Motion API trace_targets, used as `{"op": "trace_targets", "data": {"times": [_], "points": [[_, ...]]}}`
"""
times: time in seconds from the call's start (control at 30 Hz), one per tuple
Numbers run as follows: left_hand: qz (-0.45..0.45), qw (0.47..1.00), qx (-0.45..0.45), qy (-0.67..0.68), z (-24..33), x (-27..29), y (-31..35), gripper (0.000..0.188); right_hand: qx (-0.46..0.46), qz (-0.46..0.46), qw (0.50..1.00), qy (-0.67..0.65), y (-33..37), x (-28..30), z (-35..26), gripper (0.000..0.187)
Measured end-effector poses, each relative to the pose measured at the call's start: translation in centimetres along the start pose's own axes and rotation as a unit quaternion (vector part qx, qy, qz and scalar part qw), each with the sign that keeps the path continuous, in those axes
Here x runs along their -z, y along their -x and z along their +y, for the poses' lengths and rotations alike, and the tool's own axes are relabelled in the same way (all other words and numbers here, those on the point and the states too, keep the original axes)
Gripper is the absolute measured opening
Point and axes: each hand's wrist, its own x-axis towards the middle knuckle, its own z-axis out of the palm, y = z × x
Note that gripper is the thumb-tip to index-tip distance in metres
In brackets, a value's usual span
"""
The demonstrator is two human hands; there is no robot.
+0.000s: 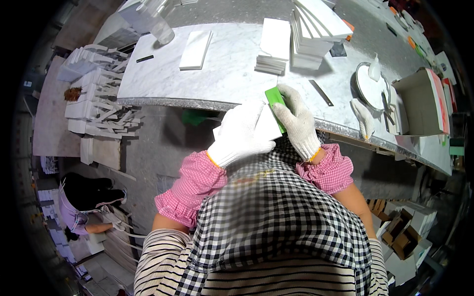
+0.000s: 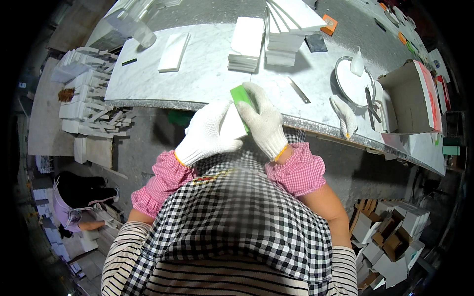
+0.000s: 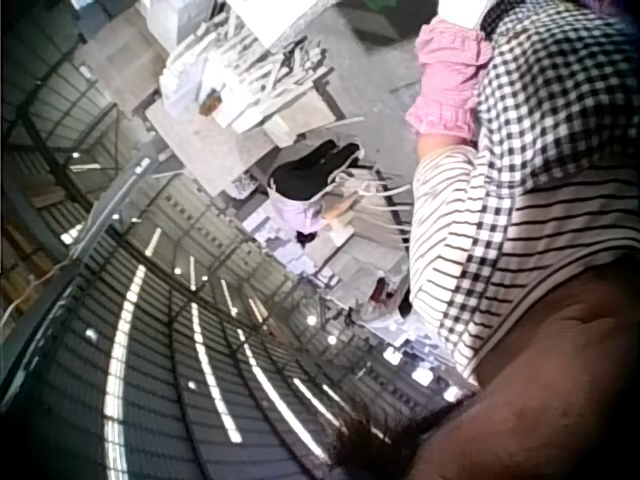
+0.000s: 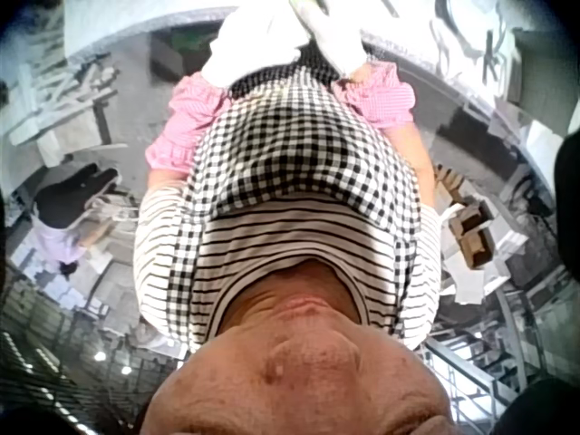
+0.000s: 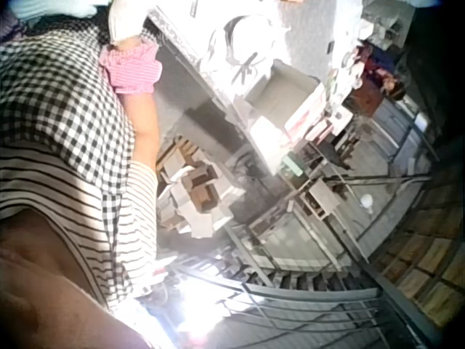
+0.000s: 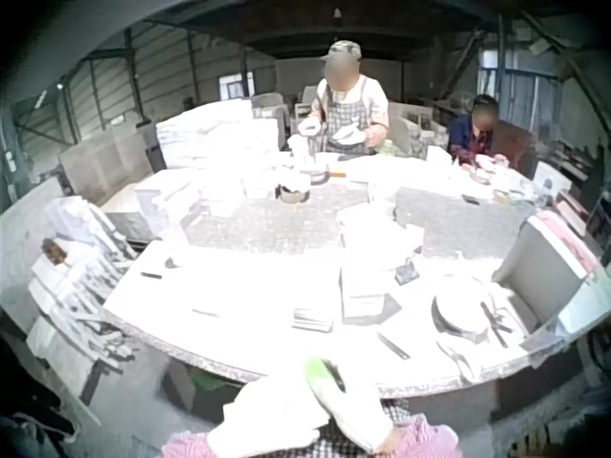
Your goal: The person repeatedly smooths the edges of white rectangular blocks using a metal file and a green sanding block. They handle the blocks one at a time, filing and sanding multiple edges before stacking them on the table.
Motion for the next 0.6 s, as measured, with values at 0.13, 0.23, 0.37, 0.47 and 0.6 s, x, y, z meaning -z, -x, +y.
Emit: {"op": "trace_targets", "data": {"times": [0.13, 0.23, 0.37, 0.47, 0.6], "points": [[-0.012, 0.999, 0.039, 0.022, -0.4, 0.1, -0.2, 0.08, -0.021, -0.027, 0.999, 0.042, 2.1, 0.6, -2.1, 0.056], [-0.042, 0.997, 0.065, 0.004, -0.6, 0.2, -0.8, 0.079, -0.013, -0.027, 0.999, 0.033, 2.0, 0.7, -2.2, 0.055], [0.009, 1.0, -0.008, -0.001, -0.3, -0.8, 0.1, 0.079, 0.006, 0.002, 1.0, -0.001, 0.4, 0.2, 0.0, 0.054], [-0.029, 0.998, 0.052, 0.018, 0.3, 0.3, -0.4, 0.08, -0.006, -0.011, 1.0, 0.023, 1.3, 0.5, -0.8, 0.055], [-0.038, 0.997, 0.067, -0.005, -0.2, -0.1, -0.7, 0.083, -0.003, -0.015, 0.998, 0.055, 2.3, 0.9, -2.2, 0.054]]}}
